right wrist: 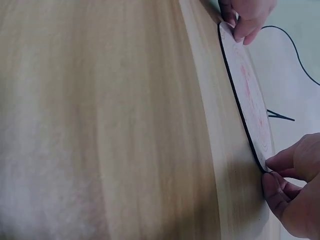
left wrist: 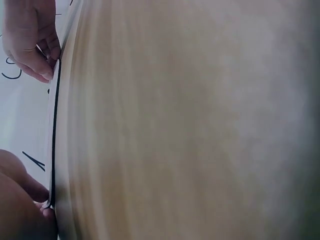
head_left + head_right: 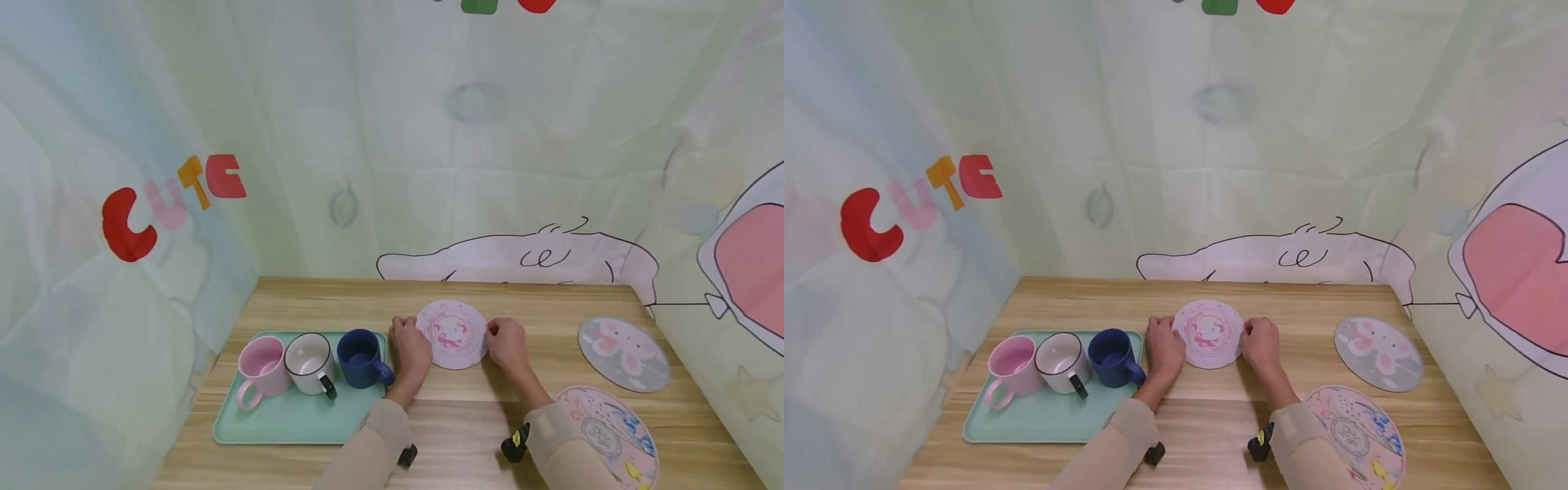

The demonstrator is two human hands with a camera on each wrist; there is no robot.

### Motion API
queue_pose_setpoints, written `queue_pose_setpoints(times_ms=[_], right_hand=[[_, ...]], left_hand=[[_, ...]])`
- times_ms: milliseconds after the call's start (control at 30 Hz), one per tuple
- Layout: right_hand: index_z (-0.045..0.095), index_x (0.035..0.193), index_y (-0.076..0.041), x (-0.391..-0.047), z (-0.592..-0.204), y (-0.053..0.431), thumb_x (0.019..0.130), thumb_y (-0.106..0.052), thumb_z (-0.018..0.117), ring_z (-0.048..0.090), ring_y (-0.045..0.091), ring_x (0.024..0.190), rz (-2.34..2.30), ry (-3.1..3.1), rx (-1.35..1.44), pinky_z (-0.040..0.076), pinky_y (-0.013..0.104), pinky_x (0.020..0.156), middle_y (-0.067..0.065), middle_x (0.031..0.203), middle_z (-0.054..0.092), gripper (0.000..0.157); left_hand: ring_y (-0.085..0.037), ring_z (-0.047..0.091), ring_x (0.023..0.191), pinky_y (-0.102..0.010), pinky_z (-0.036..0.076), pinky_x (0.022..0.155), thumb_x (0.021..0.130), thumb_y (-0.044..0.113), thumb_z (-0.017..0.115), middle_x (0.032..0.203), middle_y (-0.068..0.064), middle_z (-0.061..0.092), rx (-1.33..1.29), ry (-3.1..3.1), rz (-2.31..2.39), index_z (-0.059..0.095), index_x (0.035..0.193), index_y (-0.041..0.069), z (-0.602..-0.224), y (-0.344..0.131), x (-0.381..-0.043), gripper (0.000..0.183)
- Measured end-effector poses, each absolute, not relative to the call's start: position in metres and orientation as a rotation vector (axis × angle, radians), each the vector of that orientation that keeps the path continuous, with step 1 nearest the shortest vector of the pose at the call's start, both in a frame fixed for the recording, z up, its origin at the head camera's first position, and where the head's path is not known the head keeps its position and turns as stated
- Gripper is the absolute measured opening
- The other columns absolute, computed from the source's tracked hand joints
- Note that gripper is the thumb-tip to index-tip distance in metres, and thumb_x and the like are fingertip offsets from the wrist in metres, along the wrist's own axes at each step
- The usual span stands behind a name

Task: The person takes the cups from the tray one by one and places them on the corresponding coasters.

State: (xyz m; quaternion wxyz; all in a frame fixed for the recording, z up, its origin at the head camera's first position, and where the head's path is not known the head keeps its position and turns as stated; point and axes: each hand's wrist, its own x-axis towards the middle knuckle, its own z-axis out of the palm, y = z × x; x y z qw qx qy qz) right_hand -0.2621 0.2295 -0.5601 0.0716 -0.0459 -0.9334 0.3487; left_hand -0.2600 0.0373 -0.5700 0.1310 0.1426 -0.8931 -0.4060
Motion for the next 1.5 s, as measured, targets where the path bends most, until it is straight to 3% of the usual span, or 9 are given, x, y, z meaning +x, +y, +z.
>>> queue_pose_setpoints(times_ms=[200,700,1000,1267,1500], right_hand=[[0.078,0.100,0.012,-0.258,-0.559,0.228,0.092,0.002,0.069,0.069,0.035,0.088,0.954,-2.815,-0.074,0.060,0.051,0.083,0.020,0.091,0.076,0.015],[0.077,0.091,0.009,-0.255,-0.553,0.229,0.091,0.005,0.066,0.061,0.031,0.081,0.911,-2.851,-0.021,0.056,0.048,0.077,0.015,0.082,0.069,0.011],[0.076,0.103,0.013,-0.257,-0.556,0.232,0.091,0.002,0.069,0.068,0.035,0.092,1.003,-2.846,-0.066,0.059,0.051,0.086,0.021,0.094,0.075,0.018],[0.070,0.122,0.013,-0.255,-0.549,0.237,0.097,-0.004,0.068,0.066,0.033,0.103,1.160,-2.931,-0.163,0.059,0.048,0.091,0.023,0.111,0.073,0.030],[0.069,0.123,0.012,-0.252,-0.541,0.238,0.098,-0.005,0.069,0.067,0.031,0.100,1.216,-2.935,-0.179,0.061,0.043,0.087,0.023,0.113,0.073,0.030]], left_hand=[[-0.033,0.052,0.118,-0.042,0.050,0.104,0.098,-0.007,0.066,0.126,-0.017,0.056,0.454,-2.626,-1.136,0.073,0.128,-0.002,-0.569,0.040,-0.260,0.031],[-0.033,0.052,0.117,-0.043,0.049,0.104,0.097,-0.006,0.070,0.126,-0.017,0.056,0.439,-2.655,-1.129,0.073,0.129,-0.001,-0.569,0.039,-0.260,0.033],[-0.033,0.050,0.118,-0.043,0.048,0.105,0.098,-0.005,0.068,0.126,-0.016,0.056,0.448,-2.646,-1.158,0.073,0.130,-0.001,-0.569,0.039,-0.260,0.033],[-0.035,0.049,0.119,-0.044,0.047,0.105,0.100,0.001,0.067,0.128,-0.018,0.054,0.428,-2.704,-1.139,0.071,0.130,-0.003,-0.563,0.039,-0.257,0.030],[-0.036,0.048,0.124,-0.045,0.045,0.109,0.102,0.018,0.070,0.137,-0.020,0.051,0.439,-2.816,-1.070,0.061,0.145,-0.002,-0.551,0.044,-0.254,0.048]])
